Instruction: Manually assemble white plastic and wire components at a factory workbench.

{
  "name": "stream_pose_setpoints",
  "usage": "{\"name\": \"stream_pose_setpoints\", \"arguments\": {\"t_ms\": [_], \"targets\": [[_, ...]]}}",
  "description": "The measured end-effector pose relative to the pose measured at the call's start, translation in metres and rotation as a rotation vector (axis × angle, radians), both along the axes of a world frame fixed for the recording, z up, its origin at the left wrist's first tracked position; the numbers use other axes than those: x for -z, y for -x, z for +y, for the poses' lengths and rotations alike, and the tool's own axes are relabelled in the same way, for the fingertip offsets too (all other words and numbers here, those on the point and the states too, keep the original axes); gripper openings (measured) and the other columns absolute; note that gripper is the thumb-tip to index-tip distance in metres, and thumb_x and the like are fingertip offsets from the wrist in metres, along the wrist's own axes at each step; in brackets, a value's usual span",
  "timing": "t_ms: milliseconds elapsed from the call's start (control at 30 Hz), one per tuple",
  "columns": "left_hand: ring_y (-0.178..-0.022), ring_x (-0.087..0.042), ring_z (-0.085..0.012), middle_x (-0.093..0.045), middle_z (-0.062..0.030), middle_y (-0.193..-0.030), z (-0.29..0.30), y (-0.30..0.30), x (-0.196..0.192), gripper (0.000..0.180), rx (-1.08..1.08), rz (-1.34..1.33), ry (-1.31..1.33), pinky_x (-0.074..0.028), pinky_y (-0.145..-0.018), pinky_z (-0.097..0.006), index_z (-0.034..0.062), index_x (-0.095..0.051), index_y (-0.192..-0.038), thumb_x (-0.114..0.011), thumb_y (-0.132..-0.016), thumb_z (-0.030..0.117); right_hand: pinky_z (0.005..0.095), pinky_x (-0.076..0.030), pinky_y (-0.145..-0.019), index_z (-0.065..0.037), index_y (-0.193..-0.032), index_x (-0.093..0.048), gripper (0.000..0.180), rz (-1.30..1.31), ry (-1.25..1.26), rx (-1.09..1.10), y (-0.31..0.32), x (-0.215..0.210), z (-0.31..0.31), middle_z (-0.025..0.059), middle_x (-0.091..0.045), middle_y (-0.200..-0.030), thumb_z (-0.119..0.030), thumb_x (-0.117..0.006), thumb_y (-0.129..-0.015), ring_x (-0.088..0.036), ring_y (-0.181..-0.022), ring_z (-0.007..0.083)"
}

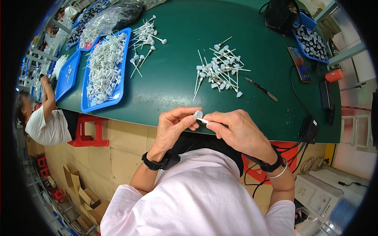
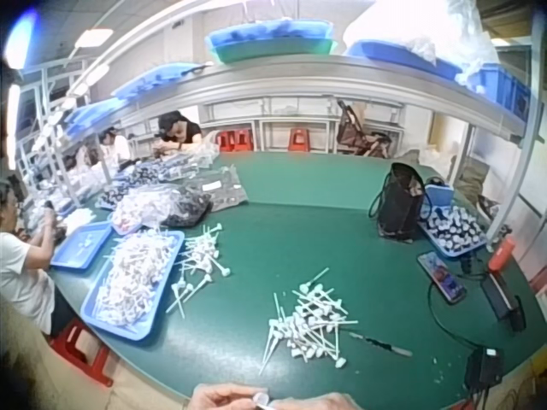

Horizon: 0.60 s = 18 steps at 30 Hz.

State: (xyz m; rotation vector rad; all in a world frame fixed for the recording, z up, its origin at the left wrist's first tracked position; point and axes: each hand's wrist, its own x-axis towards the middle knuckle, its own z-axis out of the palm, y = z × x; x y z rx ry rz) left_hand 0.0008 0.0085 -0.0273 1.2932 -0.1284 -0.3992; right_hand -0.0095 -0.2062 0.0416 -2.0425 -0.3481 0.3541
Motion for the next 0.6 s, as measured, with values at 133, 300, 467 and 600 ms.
{"name": "stream_pose_setpoints", "arguments": {"t_ms": [133, 300, 467, 600], "targets": [[-0.078, -0.067, -0.0121, -0.072, -0.0084, -0.094, 0.001, 0.001, -0.001, 0.027, 0.001, 0.02, 0.005, -0.056, -0.072, -0.025, -0.003, -0.068, -0.117, -0.067, -0.094, 0.009, 0.0401, -0.048, -0.059, -0.005, -0.105, -0.071, 0.018, 0.062, -0.006, -0.004, 0.0, -0.002, 0.0, 0.0153, -0.06, -0.064, -0.013, -0.059, -0.094, -0.062, -0.057, 0.029], [-0.079, -0.068, -0.0122, -0.072, -0.0089, -0.095, 0.001, 0.001, 0.001, 0.027, 0.005, 0.026, 0.029, -0.056, -0.073, -0.025, -0.003, -0.068, -0.118, -0.067, -0.094, 0.008, 0.0296, -0.046, -0.051, -0.002, -0.108, -0.07, 0.021, 0.143, -0.065, -0.026, -0.002, 0.002, -0.003, 0.0066, -0.062, -0.062, -0.015, -0.056, -0.098, -0.058, -0.051, 0.0125], [-0.082, -0.068, -0.0124, -0.072, -0.0092, -0.097, 0.001, 0.002, 0.002, 0.027, 0.017, 0.011, 0.035, -0.056, -0.074, -0.025, -0.0025, -0.067, -0.12, -0.066, -0.095, 0.008, 0.0305, -0.042, -0.045, -0.001, -0.097, -0.069, 0.026, 0.379, -0.085, -0.047, -0.006, -0.003, -0.005, 0.0047, -0.061, -0.06, -0.019, -0.052, -0.102, -0.052, -0.046, 0.0096], [-0.087, -0.069, -0.013, -0.072, -0.0097, -0.101, 0.004, 0.002, 0.005, 0.029, 0.04, -0.015, 0.039, -0.057, -0.078, -0.025, -0.0014, -0.065, -0.123, -0.065, -0.096, 0.009, 0.0265, -0.038, -0.04, -0.001, -0.101, -0.069, 0.024, 0.378, -0.113, -0.052, -0.007, -0.001, -0.006, 0.0024, -0.06, -0.06, -0.019, -0.052, -0.102, -0.048, -0.042, 0.0069]]}}
